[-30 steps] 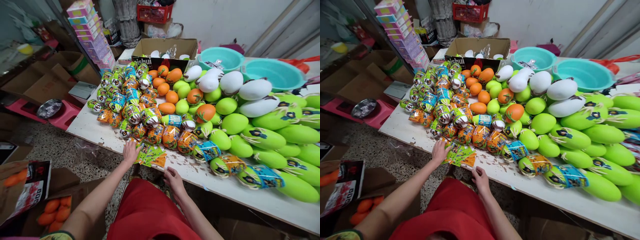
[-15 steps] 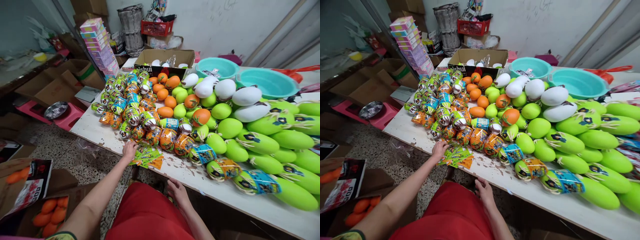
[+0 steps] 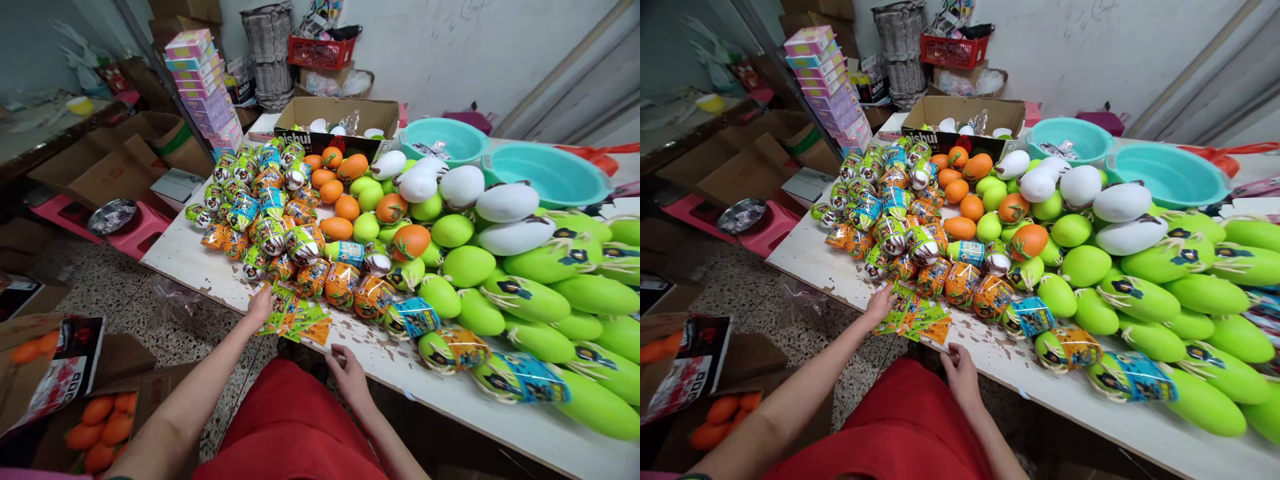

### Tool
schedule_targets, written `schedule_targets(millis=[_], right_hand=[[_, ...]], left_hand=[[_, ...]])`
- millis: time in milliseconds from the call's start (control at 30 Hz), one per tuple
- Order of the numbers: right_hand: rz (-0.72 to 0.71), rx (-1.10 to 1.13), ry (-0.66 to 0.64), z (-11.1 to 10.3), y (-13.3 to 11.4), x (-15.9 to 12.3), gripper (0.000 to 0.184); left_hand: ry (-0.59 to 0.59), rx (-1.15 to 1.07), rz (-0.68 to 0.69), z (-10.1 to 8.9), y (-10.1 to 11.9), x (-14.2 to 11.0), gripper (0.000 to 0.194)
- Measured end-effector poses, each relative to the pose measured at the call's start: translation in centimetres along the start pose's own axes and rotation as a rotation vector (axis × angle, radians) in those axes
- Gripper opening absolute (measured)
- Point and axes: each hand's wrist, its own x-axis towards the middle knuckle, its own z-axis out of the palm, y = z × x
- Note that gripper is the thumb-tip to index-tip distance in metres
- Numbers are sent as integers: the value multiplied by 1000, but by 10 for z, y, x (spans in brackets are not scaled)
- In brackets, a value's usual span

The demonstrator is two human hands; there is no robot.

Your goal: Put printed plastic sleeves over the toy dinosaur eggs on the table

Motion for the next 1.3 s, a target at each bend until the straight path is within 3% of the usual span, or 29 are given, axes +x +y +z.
schedule_targets(millis=[133,233,367,500,633,733,867,1033,1167,1300], right_hand=[[-286,-242,-89,28,-34,25,35],[-426,-394,-191,55,-50,51,43],[-444,-539,-235,78,-53,76,56],[-409,-590,-218,81,-62,79,54],[-186,-104,-172,81,-95,76,56],[-61,169,-237,81,-121,76,53],[-36,245,-196,72,-135,80,52],[-36,296,-139,46,-133,84,48],[-54,264,-157,11,-133,91,39],[-106,189,-115,-37,-134,99,29]], left_hand=[[-28,-123,28,-6,-10,2,20],[-18,-242,30,-10,-20,6,19],[13,-430,-23,-18,-38,13,16],[22,-656,-76,-30,-51,10,22],[-39,-860,-29,-51,-39,-6,28],[-128,-975,55,-66,-17,-21,28],[-201,-1041,-16,-66,7,-29,34],[-32,-845,38,-51,31,-28,38],[99,-730,44,-55,58,-31,36],[110,-739,84,-73,84,-33,32]])
